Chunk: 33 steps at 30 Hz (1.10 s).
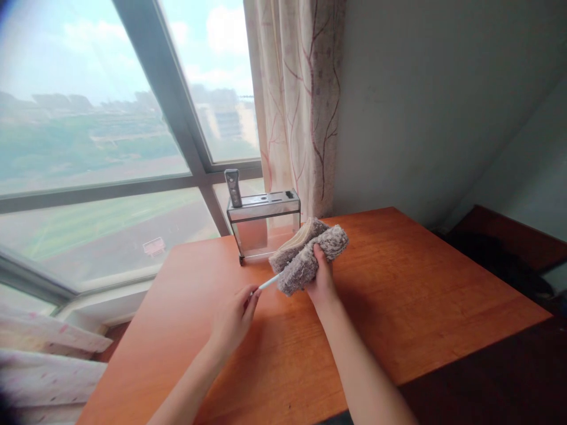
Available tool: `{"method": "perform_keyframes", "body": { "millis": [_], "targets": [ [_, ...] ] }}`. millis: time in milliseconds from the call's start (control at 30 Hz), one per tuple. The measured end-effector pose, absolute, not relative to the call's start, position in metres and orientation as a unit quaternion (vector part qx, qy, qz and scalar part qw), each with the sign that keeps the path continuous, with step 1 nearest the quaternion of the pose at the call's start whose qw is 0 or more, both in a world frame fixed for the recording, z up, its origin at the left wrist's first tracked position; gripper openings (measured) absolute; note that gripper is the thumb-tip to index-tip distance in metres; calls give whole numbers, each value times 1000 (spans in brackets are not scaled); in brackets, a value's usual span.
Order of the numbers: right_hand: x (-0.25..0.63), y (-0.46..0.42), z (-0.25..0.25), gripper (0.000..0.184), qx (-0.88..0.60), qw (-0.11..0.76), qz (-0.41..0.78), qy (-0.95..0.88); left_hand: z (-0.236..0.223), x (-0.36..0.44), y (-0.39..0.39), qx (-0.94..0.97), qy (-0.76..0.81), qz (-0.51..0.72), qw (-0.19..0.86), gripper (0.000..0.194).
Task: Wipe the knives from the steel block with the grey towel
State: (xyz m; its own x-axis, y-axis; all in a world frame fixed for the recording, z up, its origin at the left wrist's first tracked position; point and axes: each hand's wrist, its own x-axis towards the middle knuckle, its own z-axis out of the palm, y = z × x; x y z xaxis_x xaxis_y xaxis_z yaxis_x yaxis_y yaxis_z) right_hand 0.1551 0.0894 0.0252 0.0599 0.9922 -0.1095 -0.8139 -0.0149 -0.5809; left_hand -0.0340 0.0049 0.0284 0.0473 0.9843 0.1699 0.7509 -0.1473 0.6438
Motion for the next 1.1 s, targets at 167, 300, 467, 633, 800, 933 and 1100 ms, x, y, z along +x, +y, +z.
{"method": "perform_keyframes", "body": {
  "millis": [167, 300, 467, 633, 800, 933, 1100],
  "targets": [
    [152, 89, 22, 46, -291, 664, 672, -152, 30, -40, 3, 694, 663, 264, 99, 34],
    [154, 89, 21, 47, -270, 670, 669, -174, 23, -41, 8, 672, 625, 305, 253, 41],
    [164, 86, 24, 45, -246, 668, 675, -196, 19, -27, 6, 526, 501, 312, 612, 46],
    [171, 82, 29, 52, -242, 647, 693, -206, 23, -15, -3, 423, 417, 236, 769, 46],
    [164, 88, 32, 47, -254, 685, 647, -219, 25, -15, 0, 636, 543, 315, 449, 43],
    [157, 90, 30, 45, -278, 704, 620, -207, 29, -24, 1, 712, 615, 303, 149, 32],
    [155, 89, 24, 47, -278, 696, 627, -212, 24, -32, 5, 696, 617, 297, 219, 35]
  ]
}}
